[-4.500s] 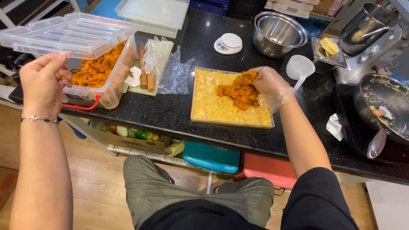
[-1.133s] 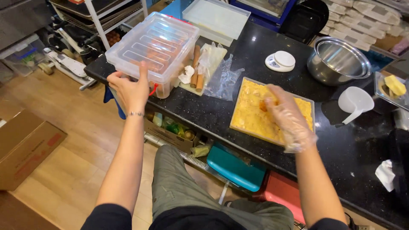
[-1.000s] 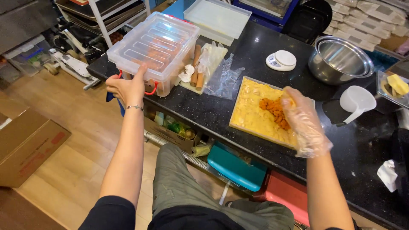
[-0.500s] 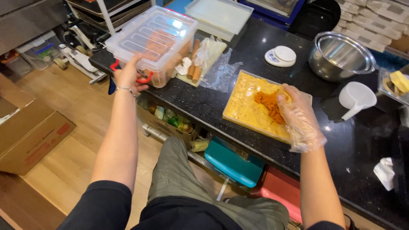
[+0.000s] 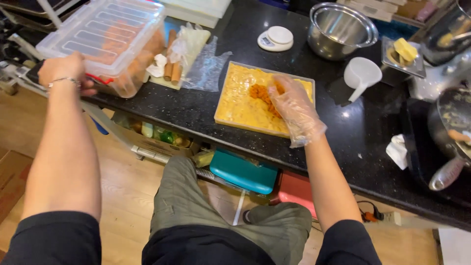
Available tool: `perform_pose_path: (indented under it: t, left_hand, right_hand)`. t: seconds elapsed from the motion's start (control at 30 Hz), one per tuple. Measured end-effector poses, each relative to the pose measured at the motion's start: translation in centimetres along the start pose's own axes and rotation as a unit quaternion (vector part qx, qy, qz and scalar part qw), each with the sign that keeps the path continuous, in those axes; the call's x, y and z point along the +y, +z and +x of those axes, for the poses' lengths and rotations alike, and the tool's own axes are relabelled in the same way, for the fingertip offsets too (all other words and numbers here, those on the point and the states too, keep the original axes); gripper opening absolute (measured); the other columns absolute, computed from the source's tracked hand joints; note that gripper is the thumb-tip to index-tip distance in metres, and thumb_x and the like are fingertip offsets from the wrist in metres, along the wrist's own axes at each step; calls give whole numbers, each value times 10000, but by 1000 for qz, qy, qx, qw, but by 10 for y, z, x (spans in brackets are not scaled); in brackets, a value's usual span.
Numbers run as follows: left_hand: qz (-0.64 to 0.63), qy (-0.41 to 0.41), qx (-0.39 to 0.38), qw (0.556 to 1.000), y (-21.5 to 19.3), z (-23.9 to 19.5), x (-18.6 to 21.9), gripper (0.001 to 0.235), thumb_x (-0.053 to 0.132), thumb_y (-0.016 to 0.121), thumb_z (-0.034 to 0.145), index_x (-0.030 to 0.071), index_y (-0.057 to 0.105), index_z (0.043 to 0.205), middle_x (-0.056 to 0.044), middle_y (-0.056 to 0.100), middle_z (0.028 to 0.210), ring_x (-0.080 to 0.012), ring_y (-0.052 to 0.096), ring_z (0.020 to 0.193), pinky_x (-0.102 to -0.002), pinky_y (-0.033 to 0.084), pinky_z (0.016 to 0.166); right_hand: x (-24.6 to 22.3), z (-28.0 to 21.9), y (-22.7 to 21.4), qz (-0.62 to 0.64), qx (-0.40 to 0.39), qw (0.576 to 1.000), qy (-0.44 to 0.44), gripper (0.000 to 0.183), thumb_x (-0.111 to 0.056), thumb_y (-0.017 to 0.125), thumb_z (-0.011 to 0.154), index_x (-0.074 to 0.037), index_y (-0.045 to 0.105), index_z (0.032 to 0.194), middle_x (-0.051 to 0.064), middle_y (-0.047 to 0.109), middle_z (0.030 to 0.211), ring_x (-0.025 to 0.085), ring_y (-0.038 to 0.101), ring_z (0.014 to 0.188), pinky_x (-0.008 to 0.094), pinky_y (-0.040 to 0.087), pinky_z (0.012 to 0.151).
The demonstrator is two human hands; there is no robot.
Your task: The person scoops an orange filling from a plastic container and spreads it evenly over a yellow base in a rectangular baking pan using their gloved hand.
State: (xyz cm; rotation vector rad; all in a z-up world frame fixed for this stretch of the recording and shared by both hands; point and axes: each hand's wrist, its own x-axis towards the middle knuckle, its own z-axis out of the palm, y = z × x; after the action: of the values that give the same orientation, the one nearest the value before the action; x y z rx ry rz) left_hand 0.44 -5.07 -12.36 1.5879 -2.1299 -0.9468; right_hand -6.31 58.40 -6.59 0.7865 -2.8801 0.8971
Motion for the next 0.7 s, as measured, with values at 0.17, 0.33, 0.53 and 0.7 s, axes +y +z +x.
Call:
perform_pose_path:
  t: [0.17,0.33,0.53,0.7]
  left_hand:
    - [-81,-22,-15,996,4,-3,0,446,493,739,1047,51,751,1108,-35,831,904,-203,814,560,-418,720,508]
    - [135,196,157,959,16,-34,31,580,576,912,995,69,868,1273,-292,858,1231,-573,818,1104,-665,651,888]
    - [-42,392,-201,897,-6,-338,64,274,242,539,1135,172,691,918,-39,676,795,-198,656,764,-422,548,703]
    - [12,549,-295,782,53,-482,25,594,799,540,996,211,629,999,-6,779,973,-324,774,905,-526,524,722]
  right_hand:
    - [7,2,12,25,-4,1000,-14,839,-692,445,1138,-79,563,1699,216,530,1766,413,429,1658,585,287,1352]
    - [-10,-3,13,16,-4,1000,3,674,-585,470,1174,-105,614,1626,181,598,1709,413,512,1574,575,354,1296]
    - [-55,-18,14,85,30,996,30,903,-754,400,1098,-167,451,1782,205,392,1857,386,312,1731,591,213,1385]
    - [-76,-11,10,187,84,977,52,1022,-808,349,1042,-154,306,1826,121,248,1933,317,132,1801,547,118,1413]
